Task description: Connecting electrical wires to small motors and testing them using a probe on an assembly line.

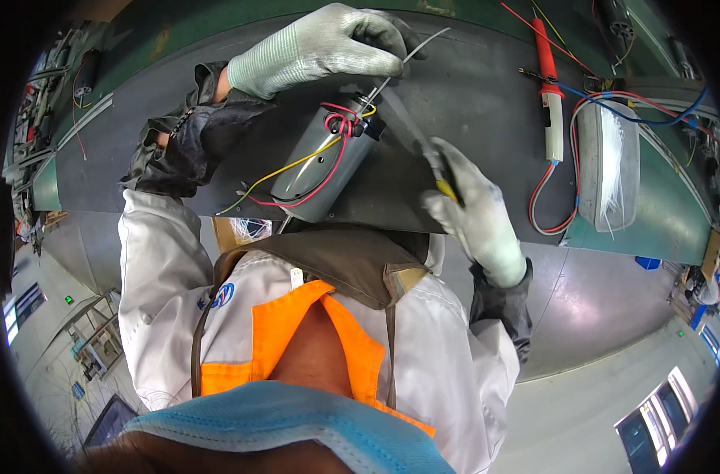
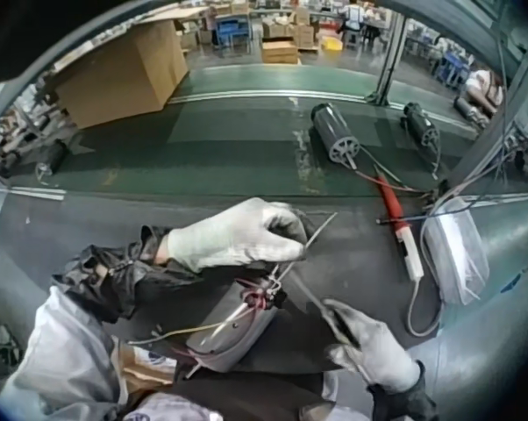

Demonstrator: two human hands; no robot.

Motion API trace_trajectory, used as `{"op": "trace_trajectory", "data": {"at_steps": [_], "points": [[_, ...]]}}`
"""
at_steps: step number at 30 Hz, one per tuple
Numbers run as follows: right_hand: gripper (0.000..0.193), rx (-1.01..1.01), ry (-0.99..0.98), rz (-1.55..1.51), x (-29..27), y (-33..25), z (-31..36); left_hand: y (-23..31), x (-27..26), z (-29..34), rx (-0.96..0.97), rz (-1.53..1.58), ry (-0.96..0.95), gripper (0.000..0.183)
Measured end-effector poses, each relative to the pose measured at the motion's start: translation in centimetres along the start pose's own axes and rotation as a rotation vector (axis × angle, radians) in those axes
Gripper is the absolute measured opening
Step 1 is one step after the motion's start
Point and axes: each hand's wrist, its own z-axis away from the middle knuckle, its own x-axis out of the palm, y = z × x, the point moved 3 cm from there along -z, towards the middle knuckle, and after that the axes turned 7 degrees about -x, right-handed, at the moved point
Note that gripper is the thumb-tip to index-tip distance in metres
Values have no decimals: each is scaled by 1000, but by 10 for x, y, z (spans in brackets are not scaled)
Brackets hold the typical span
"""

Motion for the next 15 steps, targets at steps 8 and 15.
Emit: {"op": "trace_trajectory", "data": {"at_steps": [8,15], "points": [[77,-79,-119,466,14,-18,-20,19,2,-6,130,-178,-9,28],[68,-218,-25,697,27,-8,-25,6,-11,7,184,-255,282,33]]}}
